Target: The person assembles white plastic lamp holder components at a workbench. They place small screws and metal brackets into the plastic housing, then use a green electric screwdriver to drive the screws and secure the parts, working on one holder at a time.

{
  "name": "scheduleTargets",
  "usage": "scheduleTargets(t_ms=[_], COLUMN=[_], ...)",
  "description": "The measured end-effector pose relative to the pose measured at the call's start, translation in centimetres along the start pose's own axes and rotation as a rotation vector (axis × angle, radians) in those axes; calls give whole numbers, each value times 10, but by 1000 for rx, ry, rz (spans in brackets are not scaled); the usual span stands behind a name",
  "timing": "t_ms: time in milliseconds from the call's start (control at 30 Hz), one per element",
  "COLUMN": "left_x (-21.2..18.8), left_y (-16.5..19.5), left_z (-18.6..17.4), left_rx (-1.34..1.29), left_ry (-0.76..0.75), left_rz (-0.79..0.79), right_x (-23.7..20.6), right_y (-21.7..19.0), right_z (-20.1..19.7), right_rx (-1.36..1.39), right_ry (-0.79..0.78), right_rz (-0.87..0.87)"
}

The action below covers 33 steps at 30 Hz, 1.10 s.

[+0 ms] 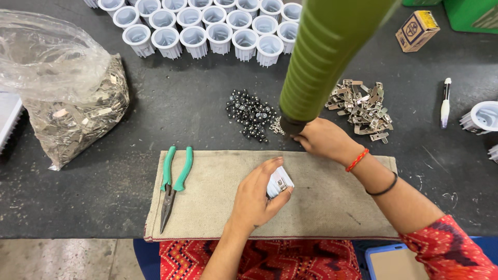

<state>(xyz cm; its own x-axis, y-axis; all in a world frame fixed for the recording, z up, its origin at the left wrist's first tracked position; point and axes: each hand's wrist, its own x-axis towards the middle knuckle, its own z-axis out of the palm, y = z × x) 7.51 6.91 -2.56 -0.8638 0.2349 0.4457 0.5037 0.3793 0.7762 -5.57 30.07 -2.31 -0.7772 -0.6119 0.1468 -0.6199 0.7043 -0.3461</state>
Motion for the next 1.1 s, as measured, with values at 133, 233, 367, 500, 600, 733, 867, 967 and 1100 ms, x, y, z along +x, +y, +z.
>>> scheduleTargets(t_ms=[133,233,367,500,600,733,867,967,1100], left_x=[0,-1,-1,-1,-1,-2,-2,-2,-1], left_y=[-1,-2,-3,-2,-2,-3,-3,-2,-1], left_z=[1,2,2,2,1,2,4,3,2], left_rx=[2,2,-34,-30,-25,-37,-32,-43,-44], left_ry=[10,6,-27,-13,30,15,29,30,31], left_rz=[17,16,-27,-12,55,20,21,13,25], right_x=[-15,-38,-53,-50,-50,-48,-41,-40,-43], right_y=[-22,-53,-95,-112,-115,-110,-102,-96,-96], right_z=[-15,-29,-33,-32,-31,-25,-19,-20,-22], right_rx=[146,326,322,130,144,300,685,495,482], right_ry=[71,48,36,80,70,64,-6,-47,-51], right_rz=[41,-48,-155,-234,-167,-55,289,205,205])
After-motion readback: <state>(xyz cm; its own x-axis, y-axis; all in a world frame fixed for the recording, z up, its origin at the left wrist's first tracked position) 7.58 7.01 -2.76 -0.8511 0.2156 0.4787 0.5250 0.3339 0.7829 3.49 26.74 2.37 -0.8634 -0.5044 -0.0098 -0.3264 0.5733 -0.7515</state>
